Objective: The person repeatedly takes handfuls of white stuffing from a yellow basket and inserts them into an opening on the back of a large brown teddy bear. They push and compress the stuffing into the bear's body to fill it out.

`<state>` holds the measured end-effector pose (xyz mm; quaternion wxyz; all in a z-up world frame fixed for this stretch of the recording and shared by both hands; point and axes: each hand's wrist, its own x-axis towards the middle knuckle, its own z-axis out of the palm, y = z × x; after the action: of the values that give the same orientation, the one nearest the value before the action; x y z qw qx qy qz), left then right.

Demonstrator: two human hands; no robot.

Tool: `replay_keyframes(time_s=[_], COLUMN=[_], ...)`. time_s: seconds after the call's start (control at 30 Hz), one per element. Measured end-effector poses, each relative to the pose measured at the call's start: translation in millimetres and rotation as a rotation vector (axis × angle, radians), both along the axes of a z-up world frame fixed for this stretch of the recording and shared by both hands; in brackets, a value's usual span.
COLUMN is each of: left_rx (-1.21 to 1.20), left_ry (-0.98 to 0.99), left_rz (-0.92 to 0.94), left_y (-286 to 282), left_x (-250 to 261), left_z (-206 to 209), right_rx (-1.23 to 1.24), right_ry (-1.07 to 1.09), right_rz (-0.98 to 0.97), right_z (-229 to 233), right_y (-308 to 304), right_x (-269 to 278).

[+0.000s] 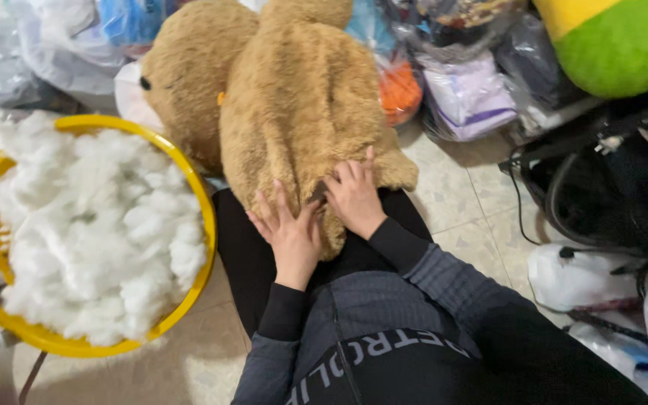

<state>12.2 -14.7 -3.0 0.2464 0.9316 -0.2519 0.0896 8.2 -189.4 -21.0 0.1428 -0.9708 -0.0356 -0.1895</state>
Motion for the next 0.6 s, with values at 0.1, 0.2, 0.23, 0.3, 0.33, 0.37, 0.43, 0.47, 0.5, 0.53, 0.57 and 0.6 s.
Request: replay_keyframes(time_s=[0.1, 0.2, 0.23, 0.3, 0.33, 0.37, 0.43, 0.47, 0.5, 0.53, 0.57, 0.6], left_rx=[0.132, 0.191, 0.2, 0.244, 0.264, 0.265, 0.269, 0.279, 0.29, 0.299, 0.278, 0.256], left_ry=[-0.066, -0.122, -0.13, -0.105, -0.094, -0.091, -0.085, -0.095, -0.105, -0.114, -0.107, -0.101], left_rz=[0.013, 0.022, 0.022, 0.019, 0.014, 0.016, 0.018, 0.02, 0.021, 0.024, 0.02, 0.016], left_y=[-2, -4, -4, -9, -12, -15, -19, -20, -21, -21, -20, -19], left_x=[9, 15, 18, 22, 25, 28, 32, 34, 36, 36, 36, 36], left_z=[-17, -34, -40, -50, -54, -57, -61, -62, -62, -62, -61, -59], right_rx=[-0.084, -0.242, -0.301, -0.301, -0.303, -0.31, -0.323, -0.304, -0.285, -0.266, -0.249, -0.231], right_ry=[-0.009, 0.012, 0.031, 0.017, 0.008, 0.032, 0.078, 0.065, 0.051, 0.038, 0.04, 0.04], right_rz=[-0.063, -0.113, -0.128, -0.137, -0.146, -0.138, -0.123, -0.107, -0.092, -0.074, -0.058, -0.041], right_z=[-5, -11, -13, -18, -20, -22, -27, -29, -30, -31, -31, -31], right_y=[8, 12, 13, 12, 10, 9, 6, 4, 2, 0, -3, -5], right_x=[4, 6, 8, 11, 13, 14, 15, 15, 15, 14, 13, 12])
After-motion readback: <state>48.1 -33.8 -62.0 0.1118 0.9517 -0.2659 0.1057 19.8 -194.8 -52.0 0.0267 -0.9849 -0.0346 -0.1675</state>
